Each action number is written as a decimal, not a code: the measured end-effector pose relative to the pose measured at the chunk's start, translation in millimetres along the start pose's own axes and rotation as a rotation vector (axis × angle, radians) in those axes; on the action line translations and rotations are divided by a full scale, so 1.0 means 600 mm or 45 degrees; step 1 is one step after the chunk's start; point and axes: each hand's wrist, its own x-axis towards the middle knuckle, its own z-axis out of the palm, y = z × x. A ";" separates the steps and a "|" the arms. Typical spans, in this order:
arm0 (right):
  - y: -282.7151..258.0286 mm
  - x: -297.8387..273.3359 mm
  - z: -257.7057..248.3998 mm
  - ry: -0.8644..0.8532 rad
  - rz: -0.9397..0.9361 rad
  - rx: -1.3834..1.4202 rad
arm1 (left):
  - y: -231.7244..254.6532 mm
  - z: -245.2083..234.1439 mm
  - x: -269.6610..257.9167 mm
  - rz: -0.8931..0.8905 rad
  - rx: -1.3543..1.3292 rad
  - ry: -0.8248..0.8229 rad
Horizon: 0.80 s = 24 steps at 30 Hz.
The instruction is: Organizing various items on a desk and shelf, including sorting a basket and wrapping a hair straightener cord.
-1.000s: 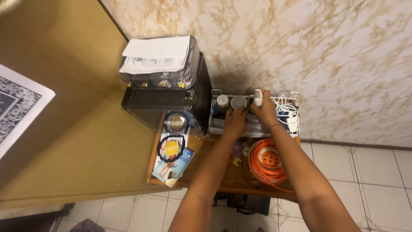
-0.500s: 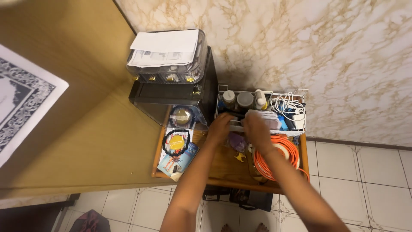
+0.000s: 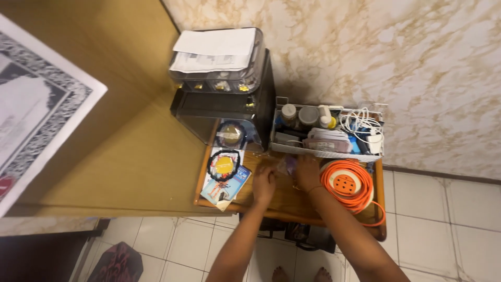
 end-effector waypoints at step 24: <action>-0.012 -0.016 -0.066 -0.383 0.464 1.235 | -0.211 -0.141 0.104 -0.733 0.637 0.283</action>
